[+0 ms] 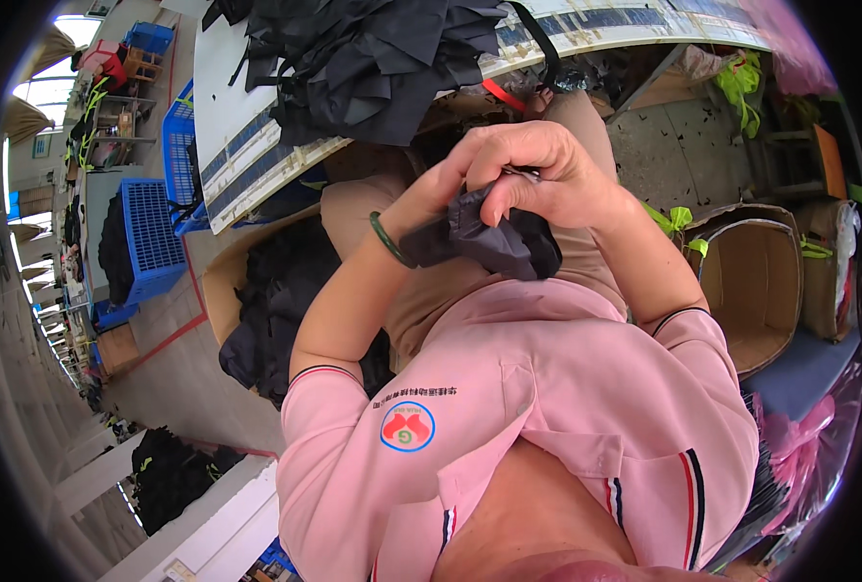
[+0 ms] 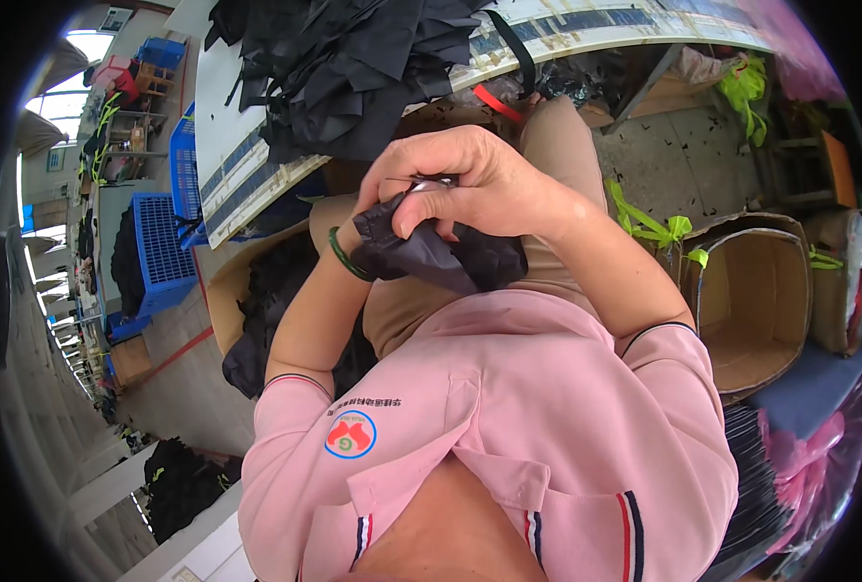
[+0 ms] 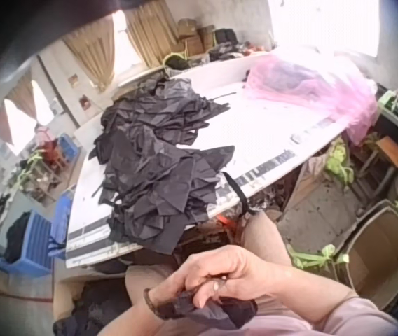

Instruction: The person sits on the floor and uses scissors to trim the edges of black fabric pieces. They pick up individual pieces from a pile, cut the edges, and place the trimmed pieces back onto the pile.

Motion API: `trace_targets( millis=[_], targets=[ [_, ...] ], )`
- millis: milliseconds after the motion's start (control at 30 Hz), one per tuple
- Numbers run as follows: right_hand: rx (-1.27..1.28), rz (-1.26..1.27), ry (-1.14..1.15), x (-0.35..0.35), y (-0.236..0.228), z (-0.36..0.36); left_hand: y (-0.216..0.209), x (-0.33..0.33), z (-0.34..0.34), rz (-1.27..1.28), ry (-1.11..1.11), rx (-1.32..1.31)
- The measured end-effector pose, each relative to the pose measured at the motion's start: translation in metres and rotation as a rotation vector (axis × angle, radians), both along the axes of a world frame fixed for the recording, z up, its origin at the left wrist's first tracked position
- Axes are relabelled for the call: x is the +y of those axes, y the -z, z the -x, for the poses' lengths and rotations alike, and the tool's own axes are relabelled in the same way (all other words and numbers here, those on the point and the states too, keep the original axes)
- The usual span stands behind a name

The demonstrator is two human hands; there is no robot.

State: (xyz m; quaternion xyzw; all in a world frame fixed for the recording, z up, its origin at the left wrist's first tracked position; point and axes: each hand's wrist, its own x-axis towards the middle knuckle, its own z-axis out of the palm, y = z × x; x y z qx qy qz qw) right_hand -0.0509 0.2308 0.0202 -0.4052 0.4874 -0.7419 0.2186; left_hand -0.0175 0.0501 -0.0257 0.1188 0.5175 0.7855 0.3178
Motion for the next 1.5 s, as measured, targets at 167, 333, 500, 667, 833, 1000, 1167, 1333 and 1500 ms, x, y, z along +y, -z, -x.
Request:
trace_targets(
  millis=[167, 333, 500, 667, 833, 1000, 1167, 1333, 1500],
  targets=[
    [0.124, -0.005, 0.188, 0.004, 0.002, 0.0, -0.009, 0.019, -0.004, 0.246, -0.114, 0.438],
    [0.268, -0.135, 0.438, 0.015, -0.007, 0.007, -0.03, -0.004, 0.001, 0.213, -0.581, 0.365],
    [0.356, -0.177, 0.482, 0.008, -0.007, 0.008, -0.046, 0.005, -0.015, 0.221, -0.53, 0.619],
    [0.194, -0.25, 0.419, 0.009, -0.007, 0.008, -0.042, 0.003, -0.016, 0.251, -0.546, 0.578],
    [-0.034, -0.254, 0.289, 0.008, -0.005, 0.013, -0.043, 0.002, -0.014, 0.208, -0.575, 0.627],
    [-0.064, -0.214, 0.406, 0.005, -0.002, 0.008, -0.044, 0.009, -0.013, 0.078, -0.704, 0.437],
    [-0.395, -0.126, 0.363, 0.005, -0.001, -0.004, -0.031, 0.006, -0.009, 0.03, -0.644, 0.461],
    [-0.651, -0.061, 0.169, 0.008, 0.005, -0.002, -0.033, 0.016, -0.01, 0.007, -0.645, 0.425],
    [-0.676, -0.113, 0.001, 0.013, 0.018, 0.007, -0.032, 0.01, -0.011, -0.004, -0.481, 0.427]
  ],
)
